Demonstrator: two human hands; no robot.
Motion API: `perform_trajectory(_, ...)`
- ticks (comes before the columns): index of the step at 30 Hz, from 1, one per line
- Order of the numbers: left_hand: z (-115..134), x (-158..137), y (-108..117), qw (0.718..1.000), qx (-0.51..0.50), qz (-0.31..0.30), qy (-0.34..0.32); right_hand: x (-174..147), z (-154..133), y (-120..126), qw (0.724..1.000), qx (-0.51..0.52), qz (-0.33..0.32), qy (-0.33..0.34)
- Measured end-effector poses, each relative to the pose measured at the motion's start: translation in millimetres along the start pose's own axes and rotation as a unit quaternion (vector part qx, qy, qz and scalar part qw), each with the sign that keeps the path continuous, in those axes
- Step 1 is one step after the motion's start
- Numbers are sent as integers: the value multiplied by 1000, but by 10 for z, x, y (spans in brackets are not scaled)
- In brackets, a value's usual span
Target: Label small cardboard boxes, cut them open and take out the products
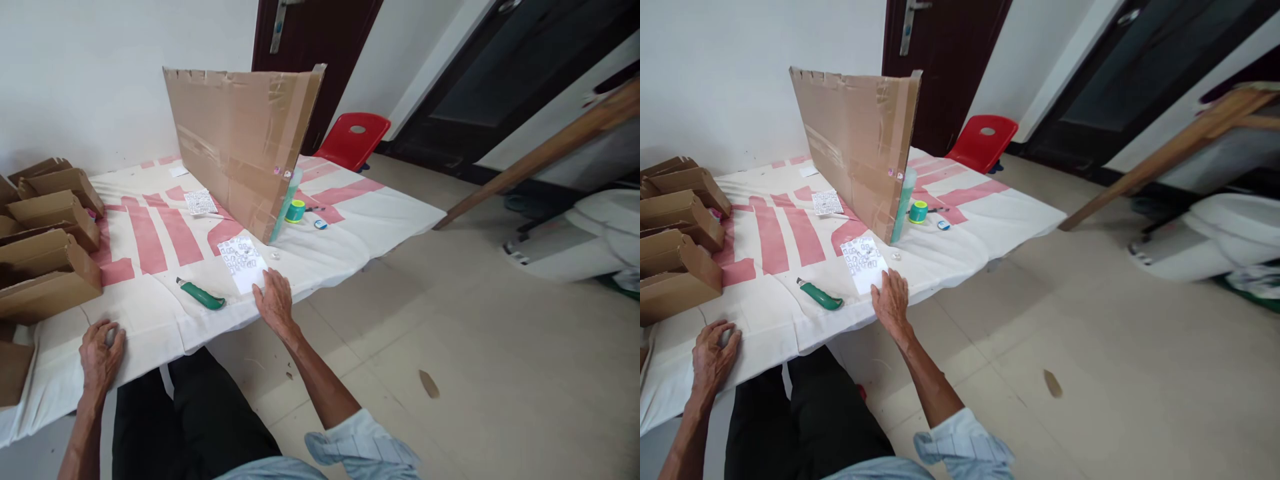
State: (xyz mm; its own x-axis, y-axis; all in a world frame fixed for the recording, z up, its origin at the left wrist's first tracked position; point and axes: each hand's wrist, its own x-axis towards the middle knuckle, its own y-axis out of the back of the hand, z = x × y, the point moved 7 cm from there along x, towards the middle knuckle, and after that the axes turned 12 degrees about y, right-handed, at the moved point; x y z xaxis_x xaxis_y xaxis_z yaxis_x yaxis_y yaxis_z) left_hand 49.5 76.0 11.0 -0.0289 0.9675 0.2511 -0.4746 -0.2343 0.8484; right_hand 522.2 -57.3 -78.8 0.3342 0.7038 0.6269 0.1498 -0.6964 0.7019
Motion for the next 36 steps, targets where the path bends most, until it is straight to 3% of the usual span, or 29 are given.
perform_trajectory(15, 0, -33, -21, 1000, 6, 6, -7, -17, -79, -26, 1000, 11, 20, -4)
perform_trajectory(25, -99, -198, -80, 999, -26, 0, 21, -64, -144, 171, 995, 42, 90, 19)
perform_trajectory(30, -23, -498, -127, 1000, 24, 6, 10, -62, -672, 188, 986, 112, 70, 105)
perform_trajectory(36, 120, -825, -172, 995, 87, -3, -45, -63, -1372, -169, 972, 148, -47, 177)
